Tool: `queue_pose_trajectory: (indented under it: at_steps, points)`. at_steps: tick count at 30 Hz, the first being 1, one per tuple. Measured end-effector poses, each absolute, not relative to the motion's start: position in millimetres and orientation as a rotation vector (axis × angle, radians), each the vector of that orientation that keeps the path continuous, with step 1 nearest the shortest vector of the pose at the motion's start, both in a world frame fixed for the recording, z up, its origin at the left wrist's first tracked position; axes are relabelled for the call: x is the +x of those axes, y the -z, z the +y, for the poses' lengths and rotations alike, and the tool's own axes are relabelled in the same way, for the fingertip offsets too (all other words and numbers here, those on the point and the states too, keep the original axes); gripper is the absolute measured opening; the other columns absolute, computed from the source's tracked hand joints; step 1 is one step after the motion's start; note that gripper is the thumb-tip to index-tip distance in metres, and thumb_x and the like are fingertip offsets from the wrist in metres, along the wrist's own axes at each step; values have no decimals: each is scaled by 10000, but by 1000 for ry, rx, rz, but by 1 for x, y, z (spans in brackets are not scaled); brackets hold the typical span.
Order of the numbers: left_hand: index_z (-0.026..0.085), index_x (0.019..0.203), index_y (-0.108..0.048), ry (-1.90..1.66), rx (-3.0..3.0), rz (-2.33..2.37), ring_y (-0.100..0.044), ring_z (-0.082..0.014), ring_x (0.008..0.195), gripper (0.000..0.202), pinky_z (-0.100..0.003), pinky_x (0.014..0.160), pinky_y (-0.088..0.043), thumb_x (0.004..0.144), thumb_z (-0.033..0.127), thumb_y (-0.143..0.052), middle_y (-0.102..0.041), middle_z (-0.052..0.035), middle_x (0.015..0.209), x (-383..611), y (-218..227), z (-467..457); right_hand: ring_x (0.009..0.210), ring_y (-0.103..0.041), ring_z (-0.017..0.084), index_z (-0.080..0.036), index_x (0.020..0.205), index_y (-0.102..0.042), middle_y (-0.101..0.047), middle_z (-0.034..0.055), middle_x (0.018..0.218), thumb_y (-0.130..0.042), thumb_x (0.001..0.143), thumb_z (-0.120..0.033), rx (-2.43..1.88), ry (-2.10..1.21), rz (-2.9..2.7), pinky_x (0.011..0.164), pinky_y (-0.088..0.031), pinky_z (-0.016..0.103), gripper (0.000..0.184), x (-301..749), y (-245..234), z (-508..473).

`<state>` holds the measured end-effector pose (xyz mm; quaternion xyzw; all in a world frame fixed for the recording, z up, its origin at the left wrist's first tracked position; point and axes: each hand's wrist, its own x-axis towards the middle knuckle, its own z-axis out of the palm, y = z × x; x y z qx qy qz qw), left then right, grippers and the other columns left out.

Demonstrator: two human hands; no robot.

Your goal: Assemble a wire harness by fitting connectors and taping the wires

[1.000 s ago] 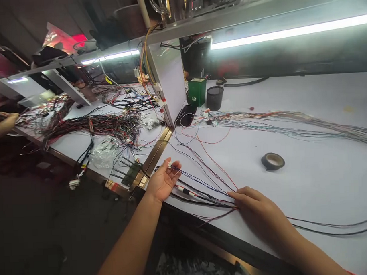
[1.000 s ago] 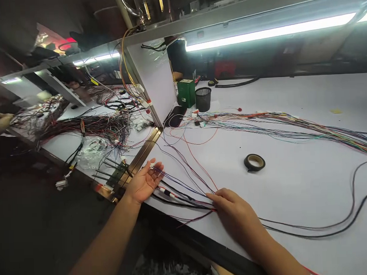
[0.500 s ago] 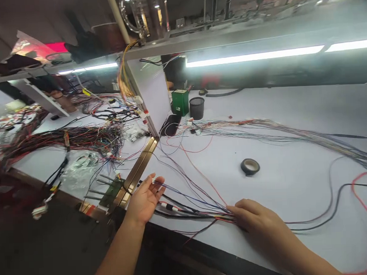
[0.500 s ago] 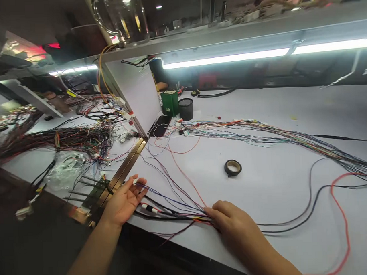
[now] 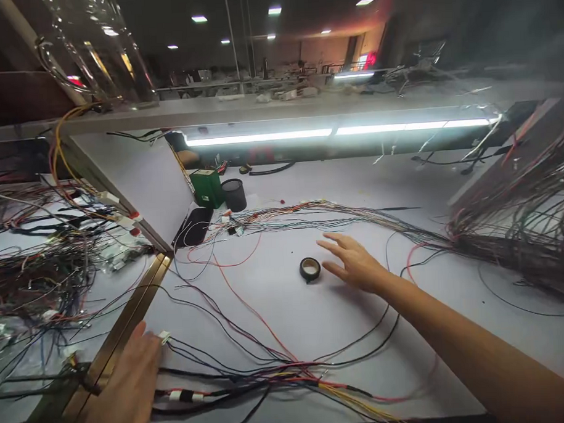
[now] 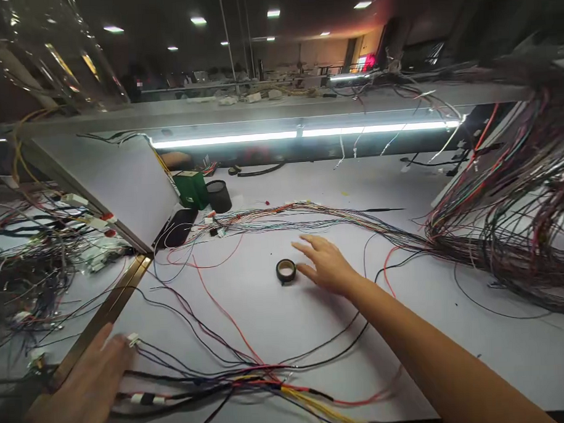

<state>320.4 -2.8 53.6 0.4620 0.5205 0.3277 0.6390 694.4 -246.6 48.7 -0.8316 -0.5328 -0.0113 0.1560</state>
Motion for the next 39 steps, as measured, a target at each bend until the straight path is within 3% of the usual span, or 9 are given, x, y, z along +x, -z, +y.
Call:
queue_pose_trajectory:
  at_steps: [5, 10, 14, 18, 22, 26, 29, 35, 39]
  points:
    - [356, 1446, -280, -636, 1996, 1398, -218, -404, 1384, 781, -614, 1119, -177, 755, 553, -586, -114, -13, 1575, 336, -51, -2, 1402, -61, 316, -291, 1456, -328, -113, 65, 1549, -453, 957, -511, -2702, -73, -1342, 1098, -131, 576, 560, 764, -29, -223]
    - [343, 1447, -287, -502, 2591, 880, -143, -330, 1422, 627, -593, 1117, -191, 859, 470, -465, -137, -13, 1571, 376, -47, -10, 1395, -144, 280, -234, 1453, -347, -193, 75, 1530, -344, 985, -528, -2668, -180, -1434, 1105, -181, 519, 553, 748, -20, -227]
    - [298, 1461, -280, -373, 2740, 578, -133, -293, 1430, 627, -529, 1143, -154, 879, 457, -452, -143, -39, 1568, 433, -47, -15, 1387, -169, 301, -277, 1438, -369, -180, 64, 1532, -443, 946, -511, -2491, -246, -1648, 1076, -233, 549, 549, 706, -27, -260]
    - [275, 1470, -260, -132, 2740, 453, -88, -266, 1438, 621, -505, 1153, -85, 902, 475, -413, -107, -49, 1568, 508, -47, -13, 1270, -401, 270, -335, 1346, -477, -368, 35, 1461, -536, 913, -463, -2351, -269, -1754, 995, -379, 484, 455, 711, -46, -271]
    - [239, 1445, -333, -158, 2714, 429, -84, -256, 1439, 600, -472, 1155, 2, 898, 464, -432, -139, -69, 1561, 577, -37, 7, 1326, -296, 261, -301, 1372, -446, -315, 42, 1486, -461, 957, -445, -2494, 76, -1487, 1039, -308, 505, 439, 775, -54, -226]
    - [244, 1430, -366, -88, 2749, 505, -73, -264, 1439, 632, -493, 1140, 48, 876, 540, -439, -180, -84, 1549, 606, -25, 31, 1396, -74, 316, -295, 1464, -297, -103, 28, 1552, -434, 956, -503, -2669, 2, -1291, 1070, -180, 603, 566, 836, -36, -172]
    - [273, 1393, -431, 11, 2793, 565, -81, -287, 1437, 621, -512, 1129, 54, 864, 598, -412, -221, -89, 1538, 597, -20, 39, 1388, -89, 358, -280, 1464, -310, -140, 40, 1545, -348, 967, -557, -2688, -95, -1277, 1045, -179, 651, 570, 845, -16, -159]
    - [312, 1379, -448, 31, 2851, 736, -91, -318, 1432, 585, -558, 1109, -5, 870, 597, -390, -276, -93, 1526, 557, -19, 33, 1394, -143, 285, -307, 1424, -385, -244, -2, 1514, -361, 977, -515, -2476, -197, -1533, 1092, -148, 590, 494, 782, -8, -207]
    - [270, 1265, -563, -38, 2924, 802, -257, -336, 1369, 534, -570, 1086, -115, 854, 584, -432, -439, -146, 1418, 544, -28, 29, 1378, -195, 317, -324, 1405, -417, -311, 14, 1486, -431, 961, -482, -2266, -331, -1634, 1066, -217, 617, 471, 729, -17, -246]
